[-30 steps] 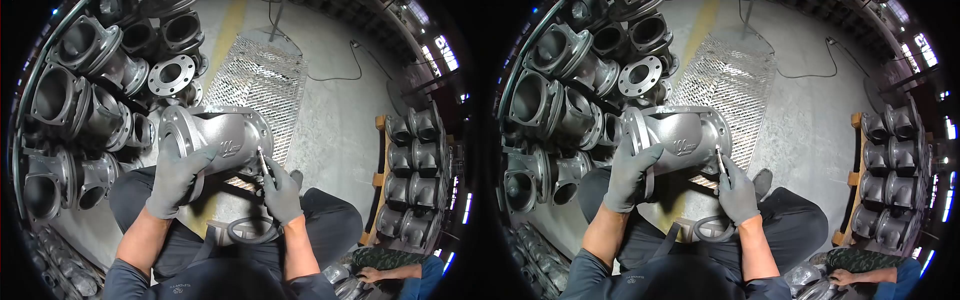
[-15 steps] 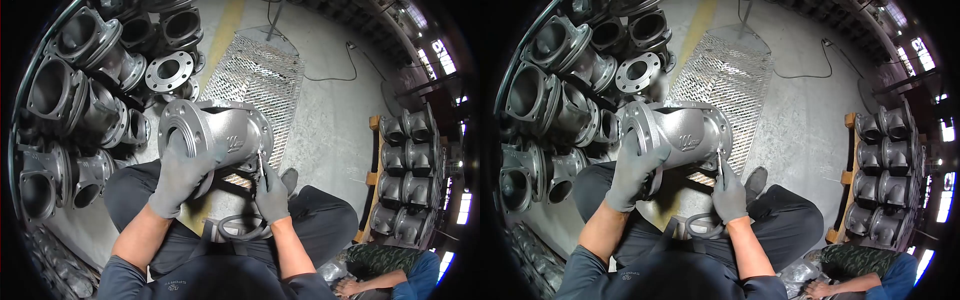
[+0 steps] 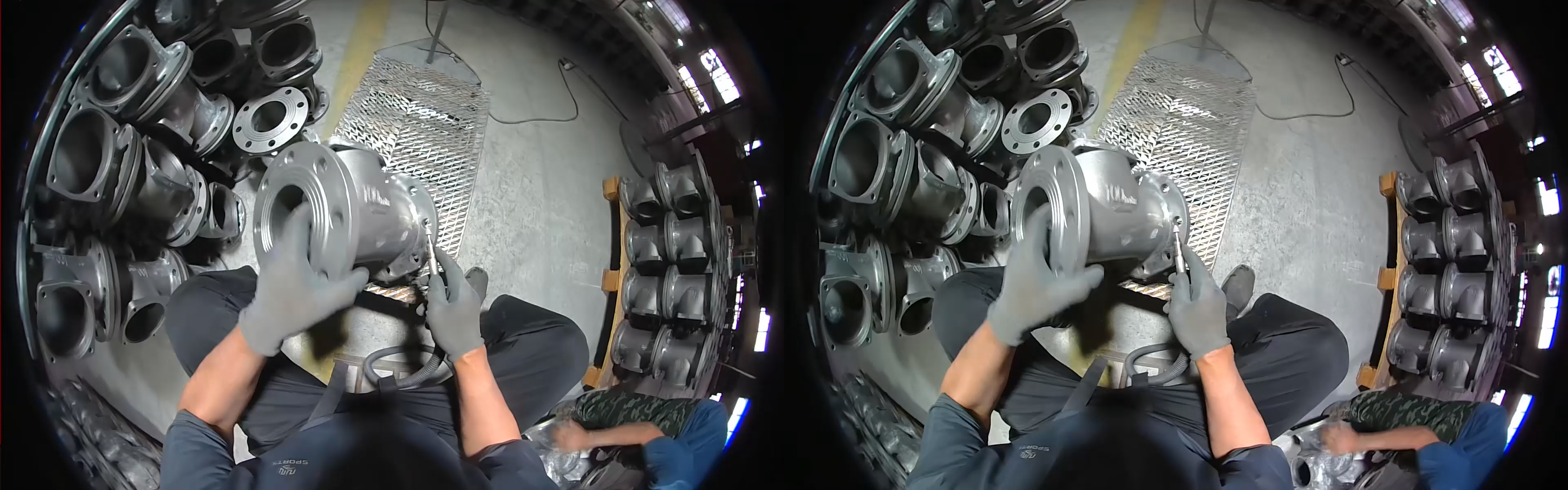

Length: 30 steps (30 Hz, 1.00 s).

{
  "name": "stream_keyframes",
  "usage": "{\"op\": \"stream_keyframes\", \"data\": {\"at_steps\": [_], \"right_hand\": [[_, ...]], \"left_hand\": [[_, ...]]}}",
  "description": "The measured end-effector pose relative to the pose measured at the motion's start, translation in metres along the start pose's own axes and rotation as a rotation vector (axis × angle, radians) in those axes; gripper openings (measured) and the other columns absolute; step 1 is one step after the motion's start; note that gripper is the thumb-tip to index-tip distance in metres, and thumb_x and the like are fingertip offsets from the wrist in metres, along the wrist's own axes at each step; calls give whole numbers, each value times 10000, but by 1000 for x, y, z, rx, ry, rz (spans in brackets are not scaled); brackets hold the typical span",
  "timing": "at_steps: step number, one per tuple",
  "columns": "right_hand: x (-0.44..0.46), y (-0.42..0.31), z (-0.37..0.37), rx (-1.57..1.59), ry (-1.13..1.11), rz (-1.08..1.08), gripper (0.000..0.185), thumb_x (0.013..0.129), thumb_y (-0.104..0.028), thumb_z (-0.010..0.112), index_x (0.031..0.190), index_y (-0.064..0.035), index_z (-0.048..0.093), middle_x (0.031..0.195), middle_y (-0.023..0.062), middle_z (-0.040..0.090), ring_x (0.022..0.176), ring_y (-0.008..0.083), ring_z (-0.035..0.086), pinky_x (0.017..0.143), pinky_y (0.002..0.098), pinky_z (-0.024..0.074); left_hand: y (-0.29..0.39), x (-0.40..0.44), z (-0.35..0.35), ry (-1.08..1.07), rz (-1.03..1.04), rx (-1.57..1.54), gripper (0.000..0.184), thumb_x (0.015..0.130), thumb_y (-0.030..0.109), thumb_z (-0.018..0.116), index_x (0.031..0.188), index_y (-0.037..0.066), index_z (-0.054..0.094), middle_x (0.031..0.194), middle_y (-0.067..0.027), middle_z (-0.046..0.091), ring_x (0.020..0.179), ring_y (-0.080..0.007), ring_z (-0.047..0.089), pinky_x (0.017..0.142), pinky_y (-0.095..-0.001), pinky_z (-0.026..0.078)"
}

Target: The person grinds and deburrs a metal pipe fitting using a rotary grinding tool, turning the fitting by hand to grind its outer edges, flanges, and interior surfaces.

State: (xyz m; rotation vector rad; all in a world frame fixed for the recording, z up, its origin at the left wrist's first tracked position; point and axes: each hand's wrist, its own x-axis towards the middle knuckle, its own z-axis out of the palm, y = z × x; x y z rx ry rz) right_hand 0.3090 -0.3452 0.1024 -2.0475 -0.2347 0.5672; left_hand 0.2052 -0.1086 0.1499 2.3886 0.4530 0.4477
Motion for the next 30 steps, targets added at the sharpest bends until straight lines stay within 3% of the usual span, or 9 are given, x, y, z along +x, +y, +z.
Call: {"op": "stream_keyframes", "data": {"at_steps": [1,3,8,16,21,25,27,28,30], "right_hand": [[-1,3,-3,3,6,5,479,1056,-87,575,1526,0,599,1151,272,778,913,282,801,803,423,623],[-6,9,-7,-199,112,-197,481,1061,-79,570,1534,4,592,1124,251,784,893,260,791,791,395,623],[-3,-2,-3,98,30,-3,482,1066,-103,579,1531,22,586,1137,244,773,785,212,751,744,366,610],[6,-9,-2,32,-120,-29,465,1050,-120,551,1501,-37,628,913,236,763,707,288,763,736,439,599],[10,-10,-3,14,-116,-35,467,1045,-114,571,1500,-27,628,984,235,783,748,307,777,754,434,598],[10,2,9,-63,47,-215,455,1057,-74,600,1507,-33,650,769,43,680,627,89,607,614,299,518],[7,-4,9,14,39,-142,443,1060,-71,597,1496,-19,651,774,41,684,624,89,624,606,296,518],[6,-9,5,26,-10,-74,477,1036,-106,591,1494,21,621,1006,230,765,830,235,742,810,386,583],[8,-8,5,41,3,-69,478,1036,-111,591,1494,21,621,1022,240,769,849,259,751,827,397,584]], "left_hand": [[39,23,-24,-113,-349,-253,999,748,334,952,1503,-122,483,1087,-197,752,895,-260,751,817,-394,601],[28,46,-27,-143,-475,-505,887,820,269,910,1495,-126,492,1085,-138,757,890,-171,720,795,-329,583],[12,43,-19,-25,-196,-195,833,769,324,922,1375,-133,579,1226,-248,739,1117,-325,738,991,-445,566],[6,3,-32,-96,-265,-304,658,824,230,876,1369,-42,629,1185,-174,757,1041,-241,725,954,-402,568],[-12,3,-35,-85,-289,-348,553,880,200,835,1335,-51,644,1161,-158,761,1000,-238,711,915,-395,564],[-1,22,-41,-67,-442,-794,487,914,153,804,1323,-61,648,1112,-103,745,969,-214,684,887,-381,553],[-10,27,-36,-44,-459,-884,504,894,159,821,1313,-66,651,1088,-77,732,956,-185,665,887,-360,546],[-14,29,-36,-69,-418,-789,631,863,193,851,1372,-88,604,1154,-118,728,1007,-220,679,918,-376,551],[-22,28,-32,-98,-373,-692,759,833,227,881,1431,-110,557,1221,-159,724,1058,-254,693,949,-392,555]]}}
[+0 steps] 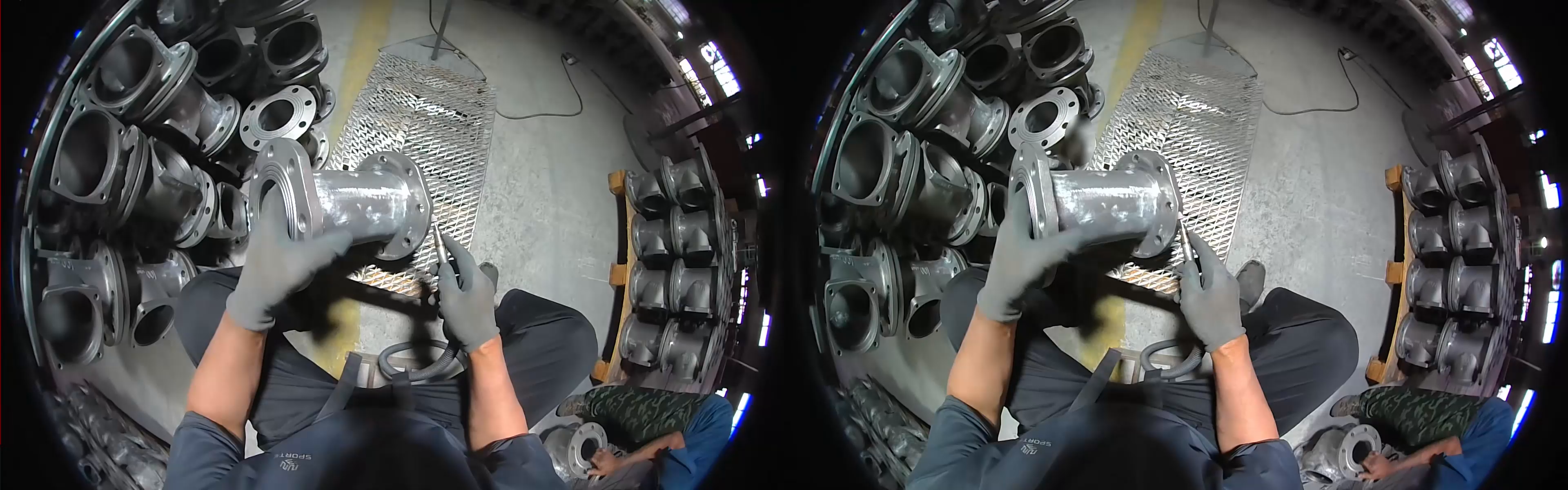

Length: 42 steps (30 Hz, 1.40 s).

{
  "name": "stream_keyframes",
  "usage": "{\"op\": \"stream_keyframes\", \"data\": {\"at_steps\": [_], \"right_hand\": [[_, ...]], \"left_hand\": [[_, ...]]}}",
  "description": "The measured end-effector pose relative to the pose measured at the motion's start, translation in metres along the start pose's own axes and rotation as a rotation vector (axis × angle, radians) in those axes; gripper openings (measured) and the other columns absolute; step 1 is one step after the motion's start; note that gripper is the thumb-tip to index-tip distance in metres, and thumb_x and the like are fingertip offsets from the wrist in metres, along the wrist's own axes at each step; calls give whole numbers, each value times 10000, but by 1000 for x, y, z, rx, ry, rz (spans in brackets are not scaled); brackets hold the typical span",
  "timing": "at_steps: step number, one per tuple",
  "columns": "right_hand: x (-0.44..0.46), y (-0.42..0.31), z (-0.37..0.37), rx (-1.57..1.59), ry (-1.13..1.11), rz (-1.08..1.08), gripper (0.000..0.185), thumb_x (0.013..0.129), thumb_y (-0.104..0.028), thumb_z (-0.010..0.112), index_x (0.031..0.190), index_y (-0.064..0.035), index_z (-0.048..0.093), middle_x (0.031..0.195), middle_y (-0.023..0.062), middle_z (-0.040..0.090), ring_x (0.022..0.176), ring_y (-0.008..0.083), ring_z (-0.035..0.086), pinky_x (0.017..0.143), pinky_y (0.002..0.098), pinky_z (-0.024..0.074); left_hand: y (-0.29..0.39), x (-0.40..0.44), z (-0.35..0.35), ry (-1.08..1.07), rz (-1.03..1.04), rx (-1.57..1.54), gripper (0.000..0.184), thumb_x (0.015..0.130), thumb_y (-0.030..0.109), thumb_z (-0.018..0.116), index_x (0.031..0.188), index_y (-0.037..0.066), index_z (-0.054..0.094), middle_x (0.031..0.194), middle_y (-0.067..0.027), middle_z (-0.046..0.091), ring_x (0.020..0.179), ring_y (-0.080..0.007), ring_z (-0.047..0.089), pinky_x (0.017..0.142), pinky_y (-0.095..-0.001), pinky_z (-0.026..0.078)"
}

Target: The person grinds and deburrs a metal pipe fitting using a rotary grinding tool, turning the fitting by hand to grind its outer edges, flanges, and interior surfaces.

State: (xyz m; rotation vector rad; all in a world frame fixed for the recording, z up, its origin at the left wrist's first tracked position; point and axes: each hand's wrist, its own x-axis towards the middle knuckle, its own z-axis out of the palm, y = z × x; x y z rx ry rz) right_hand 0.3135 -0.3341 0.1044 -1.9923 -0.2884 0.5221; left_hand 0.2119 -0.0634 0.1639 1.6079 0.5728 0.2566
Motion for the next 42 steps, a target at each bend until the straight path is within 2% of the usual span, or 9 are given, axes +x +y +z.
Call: {"op": "stream_keyframes", "data": {"at_steps": [2,7,13,16,19,20,23,35,42], "right_hand": [[5,12,4,5,40,-62,480,1033,-127,595,1488,22,626,1131,286,772,999,363,777,924,437,579],[10,16,10,14,14,-10,477,1029,-148,603,1486,-14,644,1256,299,749,1174,414,749,1015,456,561],[2,6,11,-34,11,-162,472,1043,-161,608,1491,-13,632,1272,302,741,1199,450,723,1045,479,548],[-4,-4,7,-64,-58,-108,455,1046,-154,605,1472,6,635,1305,317,719,1215,475,699,1046,493,546],[-6,0,9,-83,-124,-48,451,1044,-146,592,1470,-2,633,1305,326,712,1214,493,685,1045,517,542],[-6,7,12,-104,-107,-80,459,1043,-146,587,1479,-10,626,1283,327,718,1198,498,688,1040,525,540],[-5,3,15,-148,-88,-147,479,1043,-143,566,1506,-27,597,1231,334,723,1154,517,689,1019,556,534],[7,-3,46,-145,-153,-196,496,1050,-143,594,1544,-97,601,1181,291,736,1134,461,716,1002,503,552],[-7,17,65,-162,-68,-208,514,1056,-119,569,1547,31,547,1153,297,729,1027,468,716,922,530,551]], "left_hand": [[-18,-7,2,68,311,522,1051,757,283,928,1557,-139,395,1382,-275,656,1216,-384,688,1037,-450,552],[-31,-19,2,106,258,731,1150,744,286,915,1609,-131,282,1429,-352,601,1287,-512,644,1079,-506,540],[-3,-14,-2,119,137,555,879,739,284,920,1433,-86,526,1264,-274,711,1142,-414,729,1001,-477,565],[10,-20,3,116,68,302,686,814,154,870,1388,-99,593,1151,-122,748,1029,-163,725,899,-318,586],[21,-17,6,131,-26,303,662,818,144,863,1373,-107,604,1139,-119,741,989,-161,721,882,-309,589],[14,-16,5,189,26,306,625,776,266,887,1227,-100,658,1062,-169,747,958,-238,719,890,-389,567],[12,-13,3,118,33,216,681,829,127,856,1403,-109,575,1125,-114,733,945,-155,715,853,-309,587],[17,-16,5,118,-1,-174,558,897,78,799,1377,-85,566,1121,-100,698,938,-158,704,800,-338,642],[15,-9,6,137,28,-165,498,914,120,791,1330,-71,595,1069,-80,694,907,-143,683,785,-322,607]]}}
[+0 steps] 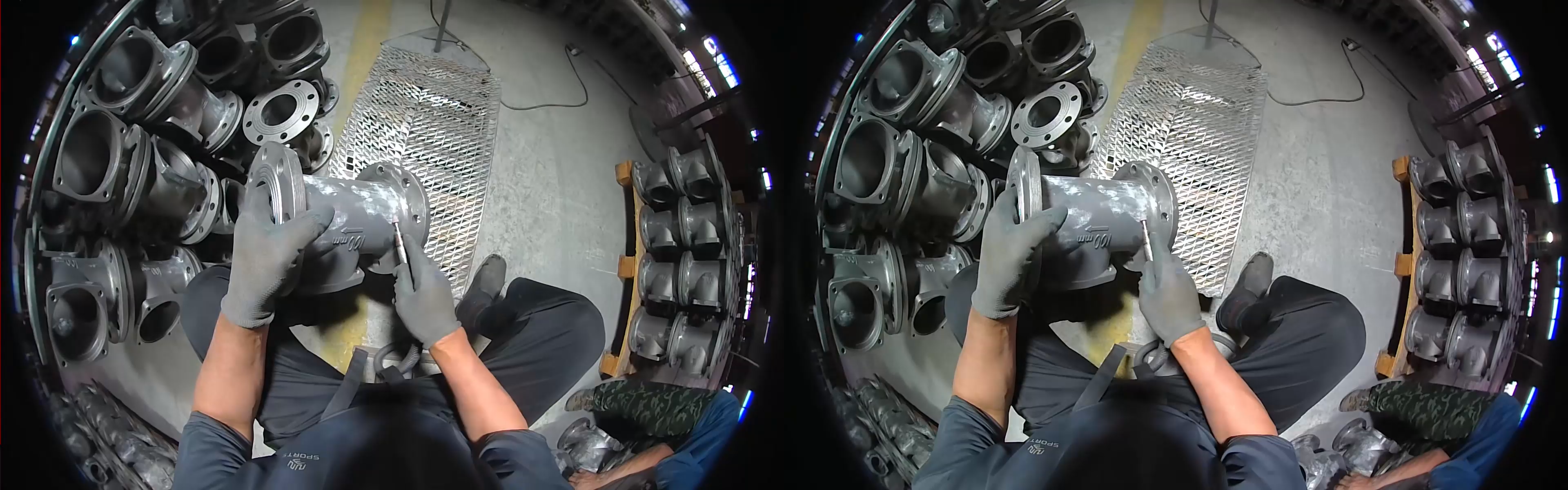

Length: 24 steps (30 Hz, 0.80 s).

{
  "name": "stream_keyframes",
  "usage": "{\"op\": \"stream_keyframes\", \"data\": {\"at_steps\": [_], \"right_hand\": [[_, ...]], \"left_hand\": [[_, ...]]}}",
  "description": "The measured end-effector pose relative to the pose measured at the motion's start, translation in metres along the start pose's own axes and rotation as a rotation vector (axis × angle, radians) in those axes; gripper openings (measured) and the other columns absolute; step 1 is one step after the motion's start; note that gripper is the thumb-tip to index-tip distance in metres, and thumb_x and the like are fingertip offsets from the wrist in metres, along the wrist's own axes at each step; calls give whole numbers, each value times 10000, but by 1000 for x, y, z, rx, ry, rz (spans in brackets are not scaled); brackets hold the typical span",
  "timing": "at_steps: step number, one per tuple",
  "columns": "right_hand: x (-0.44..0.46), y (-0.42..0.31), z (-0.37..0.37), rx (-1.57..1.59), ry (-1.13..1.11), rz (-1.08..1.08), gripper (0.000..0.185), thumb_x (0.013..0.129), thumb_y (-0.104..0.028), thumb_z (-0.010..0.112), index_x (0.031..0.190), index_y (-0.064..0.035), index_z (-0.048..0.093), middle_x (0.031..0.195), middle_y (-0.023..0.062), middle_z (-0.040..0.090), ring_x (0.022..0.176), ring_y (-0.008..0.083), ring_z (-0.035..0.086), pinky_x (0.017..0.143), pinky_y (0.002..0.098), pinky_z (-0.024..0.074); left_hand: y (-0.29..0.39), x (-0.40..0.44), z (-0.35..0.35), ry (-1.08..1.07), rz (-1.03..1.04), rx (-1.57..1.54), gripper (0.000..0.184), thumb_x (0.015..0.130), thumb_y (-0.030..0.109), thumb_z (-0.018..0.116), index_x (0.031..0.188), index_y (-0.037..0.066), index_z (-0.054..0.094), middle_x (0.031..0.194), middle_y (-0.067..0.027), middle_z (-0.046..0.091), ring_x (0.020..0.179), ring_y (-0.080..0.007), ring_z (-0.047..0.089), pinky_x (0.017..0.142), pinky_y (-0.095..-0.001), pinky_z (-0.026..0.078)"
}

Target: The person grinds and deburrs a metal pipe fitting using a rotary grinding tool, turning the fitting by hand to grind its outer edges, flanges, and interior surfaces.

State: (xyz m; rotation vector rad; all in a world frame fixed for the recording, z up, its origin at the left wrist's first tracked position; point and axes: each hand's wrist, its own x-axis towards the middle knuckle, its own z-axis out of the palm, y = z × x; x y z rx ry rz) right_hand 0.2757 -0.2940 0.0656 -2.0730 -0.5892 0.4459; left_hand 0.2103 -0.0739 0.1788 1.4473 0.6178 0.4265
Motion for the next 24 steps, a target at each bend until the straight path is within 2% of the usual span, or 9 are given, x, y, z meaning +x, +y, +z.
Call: {"op": "stream_keyframes", "data": {"at_steps": [5,9,15,17,18,19,21,23,24], "right_hand": [[0,1,10,-11,-16,73,522,1062,-123,562,1554,45,526,1199,329,711,1090,491,692,949,536,544],[-1,16,19,-109,110,-249,551,1046,-122,580,1564,50,501,1153,318,703,1025,494,689,914,548,550],[13,6,-8,122,-44,-42,511,1040,-113,586,1534,13,555,1105,306,727,1024,500,708,916,541,562],[26,6,-21,142,-77,-3,469,1041,-138,580,1494,-16,608,1105,298,742,1042,497,719,928,537,569],[40,4,-30,41,-116,-12,466,1045,-140,586,1497,-36,623,1114,265,759,1011,414,746,923,478,579],[53,1,-40,-60,-153,-20,463,1048,-142,593,1501,-57,638,1123,232,777,979,332,774,917,419,588],[70,-9,-50,-85,-180,-51,447,1057,-172,584,1489,-78,650,1108,218,789,977,308,775,925,400,586],[79,-23,-55,-6,-269,-58,407,1048,-187,579,1432,-100,680,1139,282,761,1069,468,736,945,519,579],[81,-31,-58,-6,-317,-38,404,1052,-201,578,1430,-97,679,1119,273,767,1043,459,745,937,508,582]], "left_hand": [[-3,1,0,8,16,7,459,926,151,784,1297,-61,615,1032,-65,691,884,-132,668,775,-310,582],[1,-2,1,17,-1,43,426,932,176,785,1259,-52,634,996,-52,686,854,-118,647,748,-293,549],[-2,-2,-1,-26,14,-35,460,944,234,794,1258,-57,627,1001,-33,662,850,-94,592,725,-319,514],[-7,1,-7,-6,73,4,460,934,150,775,1319,-40,609,1056,-94,675,875,-179,628,759,-386,534],[-8,1,-10,0,94,17,468,931,122,768,1340,-34,602,1074,-114,679,884,-208,640,770,-408,540],[-8,2,-13,-29,434,380,494,917,59,752,1379,-10,590,1112,-170,676,911,-299,658,796,-452,549],[-13,4,-22,-57,777,749,538,903,-3,737,1417,14,578,1149,-226,673,938,-391,675,822,-496,558],[-23,8,-32,-119,987,833,572,890,-63,712,1435,44,578,1160,-285,659,967,-494,670,841,-530,561],[-25,8,-34,-140,1059,861,586,885,-83,704,1441,54,578,1164,-305,655,977,-528,668,847,-541,562]]}}
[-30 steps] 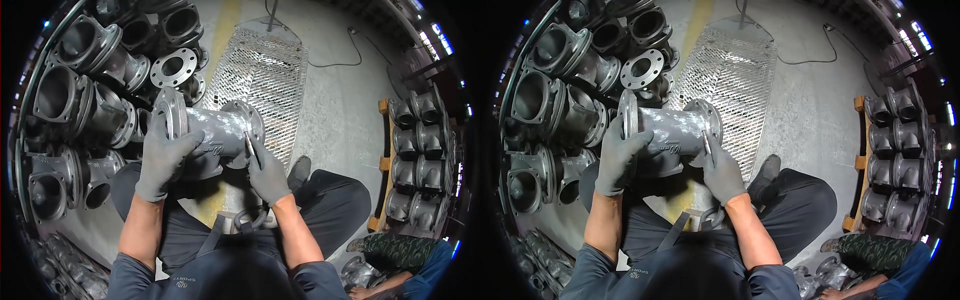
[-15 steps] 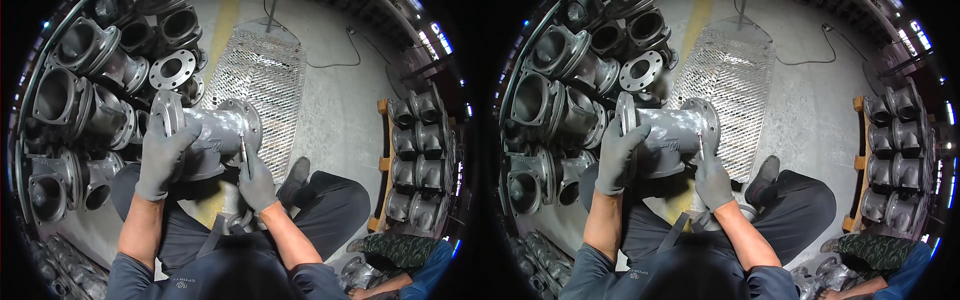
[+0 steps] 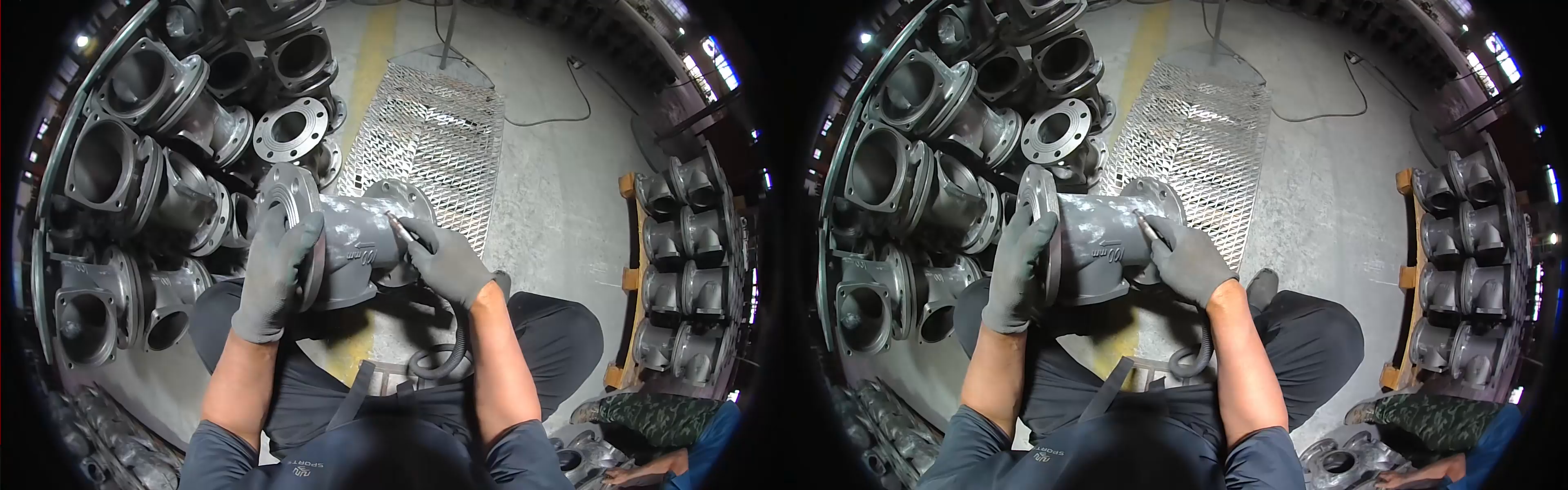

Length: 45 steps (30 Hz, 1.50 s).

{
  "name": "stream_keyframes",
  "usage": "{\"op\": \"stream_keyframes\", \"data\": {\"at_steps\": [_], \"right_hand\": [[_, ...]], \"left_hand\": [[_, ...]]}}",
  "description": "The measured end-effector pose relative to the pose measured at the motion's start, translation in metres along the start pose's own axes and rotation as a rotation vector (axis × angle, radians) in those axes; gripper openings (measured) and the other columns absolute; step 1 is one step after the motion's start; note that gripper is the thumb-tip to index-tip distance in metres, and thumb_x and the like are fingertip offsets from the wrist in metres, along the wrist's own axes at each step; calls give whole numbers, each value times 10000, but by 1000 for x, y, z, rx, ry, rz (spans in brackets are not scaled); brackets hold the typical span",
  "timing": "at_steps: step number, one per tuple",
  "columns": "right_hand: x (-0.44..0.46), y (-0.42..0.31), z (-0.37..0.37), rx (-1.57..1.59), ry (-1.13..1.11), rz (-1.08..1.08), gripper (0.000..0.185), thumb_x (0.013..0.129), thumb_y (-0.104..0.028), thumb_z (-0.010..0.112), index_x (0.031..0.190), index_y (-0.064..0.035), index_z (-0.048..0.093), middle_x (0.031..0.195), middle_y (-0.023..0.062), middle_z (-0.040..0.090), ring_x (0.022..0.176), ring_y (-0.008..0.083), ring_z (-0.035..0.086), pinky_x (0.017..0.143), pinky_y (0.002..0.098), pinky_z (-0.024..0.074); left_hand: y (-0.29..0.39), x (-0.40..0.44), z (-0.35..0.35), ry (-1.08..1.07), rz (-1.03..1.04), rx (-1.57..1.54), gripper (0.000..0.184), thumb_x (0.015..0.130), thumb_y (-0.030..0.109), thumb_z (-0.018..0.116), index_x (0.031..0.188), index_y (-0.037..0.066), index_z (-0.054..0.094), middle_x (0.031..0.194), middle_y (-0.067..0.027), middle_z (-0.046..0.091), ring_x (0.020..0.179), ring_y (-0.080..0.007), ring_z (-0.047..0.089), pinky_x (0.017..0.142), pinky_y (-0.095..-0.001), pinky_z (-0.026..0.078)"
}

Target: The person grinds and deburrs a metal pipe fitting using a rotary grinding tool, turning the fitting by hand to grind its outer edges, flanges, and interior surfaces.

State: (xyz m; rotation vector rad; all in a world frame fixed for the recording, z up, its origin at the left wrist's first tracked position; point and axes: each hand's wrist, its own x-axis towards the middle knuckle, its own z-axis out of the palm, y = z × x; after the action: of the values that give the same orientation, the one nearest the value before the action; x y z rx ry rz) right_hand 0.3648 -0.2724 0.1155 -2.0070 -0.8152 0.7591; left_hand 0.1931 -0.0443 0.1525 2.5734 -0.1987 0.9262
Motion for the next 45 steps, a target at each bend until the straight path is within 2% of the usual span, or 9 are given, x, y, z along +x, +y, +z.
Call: {"op": "stream_keyframes", "data": {"at_steps": [6,10,15,18,24,33,36,42,45], "right_hand": [[-4,-17,-2,35,-22,-29,402,1044,-183,587,1426,-99,682,1122,259,769,1031,418,758,935,475,583],[-13,-16,16,104,21,-106,452,1032,-119,575,1475,-48,636,1160,272,751,1080,441,731,973,486,563],[-46,-6,76,116,213,-344,519,1029,-85,616,1542,-26,571,1159,280,719,1081,458,691,967,505,552],[-49,-9,87,129,235,-326,535,1027,-82,621,1556,-38,554,1115,264,701,1021,450,695,910,513,562],[-50,-21,91,120,241,-262,528,1022,-69,640,1540,-14,555,1124,269,697,987,461,700,862,517,572],[-55,-16,112,179,290,-321,544,1011,-38,672,1540,9,558,1212,308,699,1072,470,706,918,496,576],[-62,-20,116,137,153,-255,557,1009,-24,662,1553,12,546,1209,306,701,1075,470,708,930,504,578],[-59,-13,132,53,310,-393,562,1013,-34,653,1552,52,521,1171,304,700,1055,468,707,921,502,575],[-63,-16,138,131,290,-307,569,1018,-44,645,1564,46,510,1159,305,696,1038,468,703,910,509,568]], "left_hand": [[3,-3,0,-26,-29,118,458,947,28,722,1392,10,611,1172,-232,672,990,-437,672,902,-476,549],[19,7,-4,-100,-615,-245,367,1064,270,649,1299,-12,660,1102,-184,661,966,-307,628,943,-362,495],[10,-1,-4,-69,-755,-338,314,1092,229,614,1296,-4,665,1087,-189,663,975,-292,636,920,-356,499],[0,-4,-5,-79,-176,164,274,1063,124,642,1309,8,669,1109,-199,679,984,-329,655,889,-384,526],[-2,-8,-7,-151,-295,51,479,896,4,675,1370,-40,622,1267,-381,617,1132,-585,628,938,-572,538],[-8,-3,-4,-73,-184,87,549,874,-2,680,1413,-67,600,1171,-354,657,1027,-553,653,884,-558,543],[-10,-3,0,-41,-292,102,248,1101,58,593,1317,-31,680,1033,-184,725,920,-334,686,841,-415,543],[-7,-3,-3,-174,-411,65,467,996,42,644,1453,-44,594,1241,-263,690,1094,-426,683,969,-499,531],[15,23,-4,60,-962,-546,416,1127,223,576,1451,-36,593,1281,-192,679,1144,-305,658,1032,-436,504]]}}
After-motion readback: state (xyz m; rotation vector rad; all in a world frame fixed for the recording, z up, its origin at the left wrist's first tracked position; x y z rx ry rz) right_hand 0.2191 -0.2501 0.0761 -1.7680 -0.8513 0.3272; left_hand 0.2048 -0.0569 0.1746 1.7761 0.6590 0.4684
